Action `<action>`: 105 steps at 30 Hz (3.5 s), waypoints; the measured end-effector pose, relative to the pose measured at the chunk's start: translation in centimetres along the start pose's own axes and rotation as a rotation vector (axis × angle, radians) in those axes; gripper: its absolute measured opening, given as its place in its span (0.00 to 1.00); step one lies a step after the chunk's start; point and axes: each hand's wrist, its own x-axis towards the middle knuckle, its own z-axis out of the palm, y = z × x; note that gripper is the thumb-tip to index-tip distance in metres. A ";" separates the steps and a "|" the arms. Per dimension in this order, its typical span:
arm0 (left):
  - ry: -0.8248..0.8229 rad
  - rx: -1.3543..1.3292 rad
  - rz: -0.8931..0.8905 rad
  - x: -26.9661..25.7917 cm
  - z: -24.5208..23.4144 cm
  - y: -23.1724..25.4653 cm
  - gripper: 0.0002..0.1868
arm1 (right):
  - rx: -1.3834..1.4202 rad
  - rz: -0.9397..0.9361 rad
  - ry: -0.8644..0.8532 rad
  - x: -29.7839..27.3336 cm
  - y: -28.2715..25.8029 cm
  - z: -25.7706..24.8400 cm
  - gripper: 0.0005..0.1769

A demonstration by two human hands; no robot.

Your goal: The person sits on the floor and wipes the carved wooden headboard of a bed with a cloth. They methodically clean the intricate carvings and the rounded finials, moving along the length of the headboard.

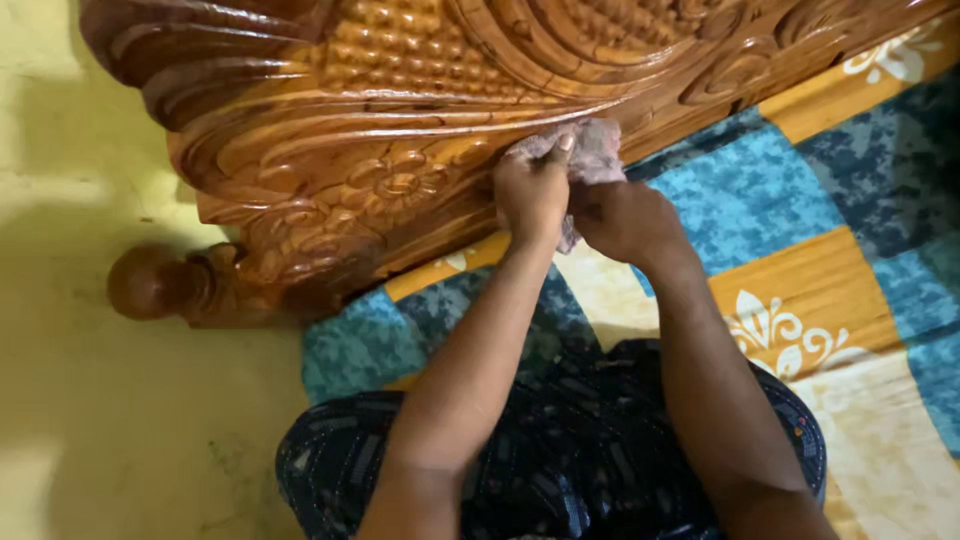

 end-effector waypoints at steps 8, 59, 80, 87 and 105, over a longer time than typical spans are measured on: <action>-0.204 -0.744 -0.444 1.1 6.2 0.3 0.15 | -0.123 0.036 -0.039 0.7 2.2 2.1 0.15; -0.086 -0.036 0.353 4.7 -21.1 11.5 0.09 | 0.426 -0.697 0.386 -7.5 -9.0 -1.1 0.36; 0.406 -0.091 0.780 3.7 -28.8 18.8 0.11 | -0.088 -0.591 0.858 3.2 -17.0 1.2 0.51; 0.197 -0.045 0.726 5.8 -30.7 15.7 0.25 | -0.451 -0.692 0.940 4.9 -21.2 1.9 0.52; 0.108 -0.054 0.634 6.1 -31.3 14.5 0.45 | -0.493 -0.474 1.031 1.5 -24.2 0.8 0.40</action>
